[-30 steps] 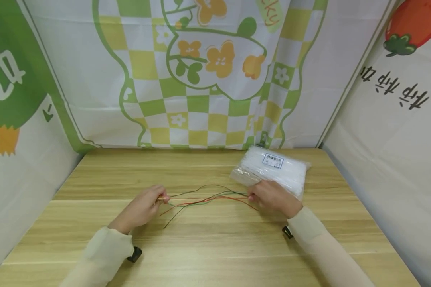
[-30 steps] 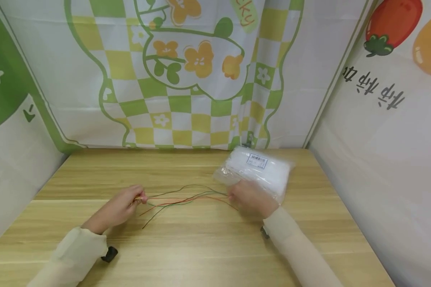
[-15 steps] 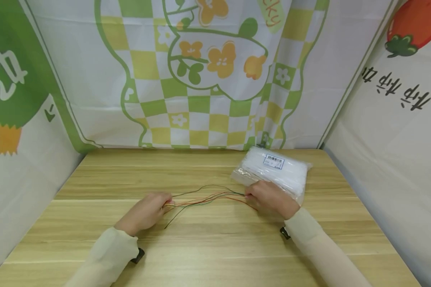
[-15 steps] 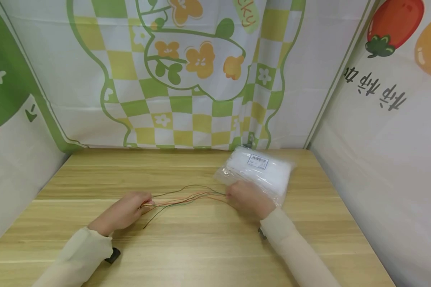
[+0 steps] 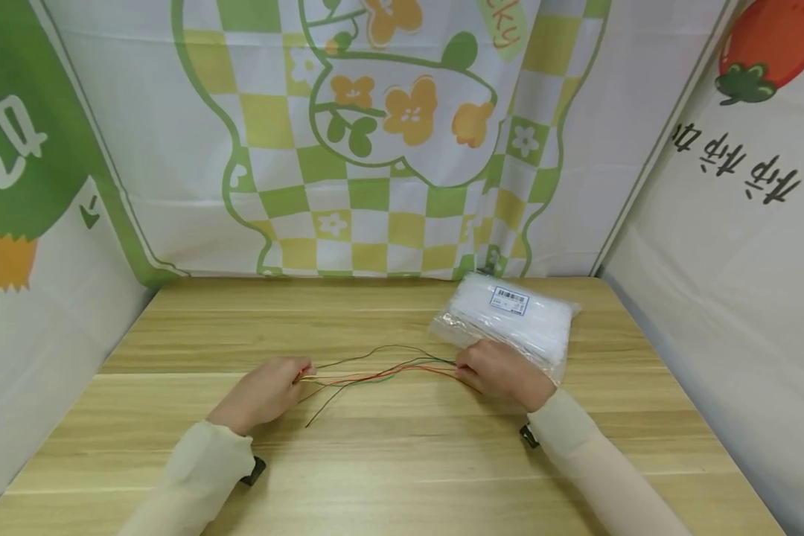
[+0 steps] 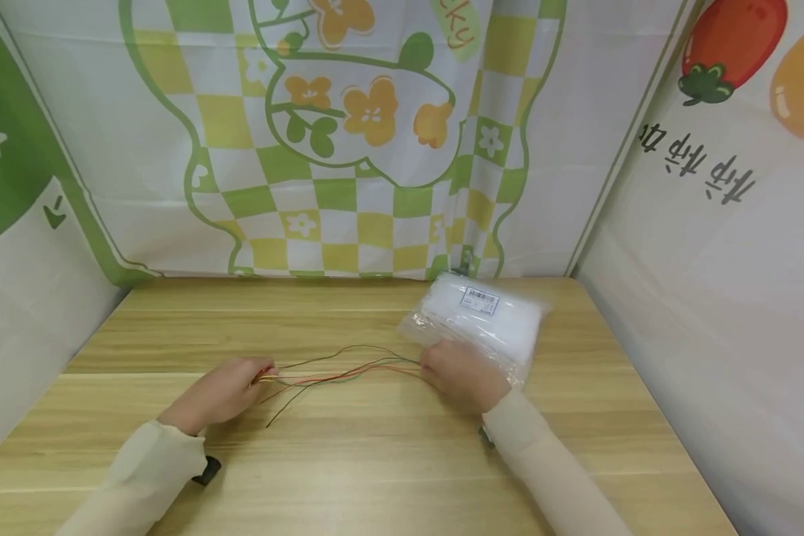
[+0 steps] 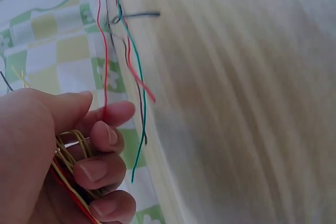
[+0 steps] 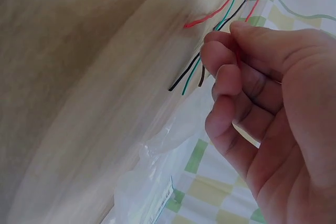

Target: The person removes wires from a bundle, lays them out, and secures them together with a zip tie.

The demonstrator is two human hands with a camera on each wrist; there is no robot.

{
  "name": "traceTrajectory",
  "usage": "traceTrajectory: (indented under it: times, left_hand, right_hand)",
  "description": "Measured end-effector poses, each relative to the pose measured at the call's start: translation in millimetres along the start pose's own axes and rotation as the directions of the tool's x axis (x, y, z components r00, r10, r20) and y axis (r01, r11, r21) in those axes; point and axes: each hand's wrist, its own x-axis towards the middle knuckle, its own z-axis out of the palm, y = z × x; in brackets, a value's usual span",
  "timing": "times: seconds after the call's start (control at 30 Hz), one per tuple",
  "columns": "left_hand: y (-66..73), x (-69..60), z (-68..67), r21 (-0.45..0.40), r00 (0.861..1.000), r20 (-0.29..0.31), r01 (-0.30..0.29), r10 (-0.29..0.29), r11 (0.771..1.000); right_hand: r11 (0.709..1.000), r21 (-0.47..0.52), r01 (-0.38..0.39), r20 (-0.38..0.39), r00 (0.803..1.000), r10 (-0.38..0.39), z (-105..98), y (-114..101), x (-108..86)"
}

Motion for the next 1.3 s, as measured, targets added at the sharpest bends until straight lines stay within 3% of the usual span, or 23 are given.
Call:
traceTrajectory:
  times: [0.33,0.57,0.7,0.93,1.3]
  left_hand:
    - [-5.0,-5.0,-7.3,0.019,1.000,-0.002,0.021,-0.021,1.000]
    - [6.9,-5.3,-6.5,0.068,0.999,-0.038,-0.017,0.019,0.998]
    - [16.9,-2.6,-2.8,0.109,0.999,-0.048,-0.012,0.017,0.994]
    - [36.0,7.9,1.9,0.089,0.999,-0.037,0.012,-0.008,0.996]
    - [63.6,28.0,10.2,0.084,0.999,-0.050,-0.011,0.015,0.996]
  right_hand:
    - [0.999,0.032,-0.005,-0.009,1.000,0.005,-6.5,-4.2,-2.6]
    - [0.995,0.047,-0.084,-0.032,0.996,0.086,-11.9,-7.1,-4.2]
    - [0.995,0.042,-0.091,-0.062,0.994,0.094,-12.8,-8.4,-3.5]
    - [1.000,0.006,-0.027,-0.109,0.994,0.027,-18.0,-17.8,2.4]
    - [0.994,-0.027,0.105,-0.162,0.981,-0.108,-31.0,-47.1,11.1]
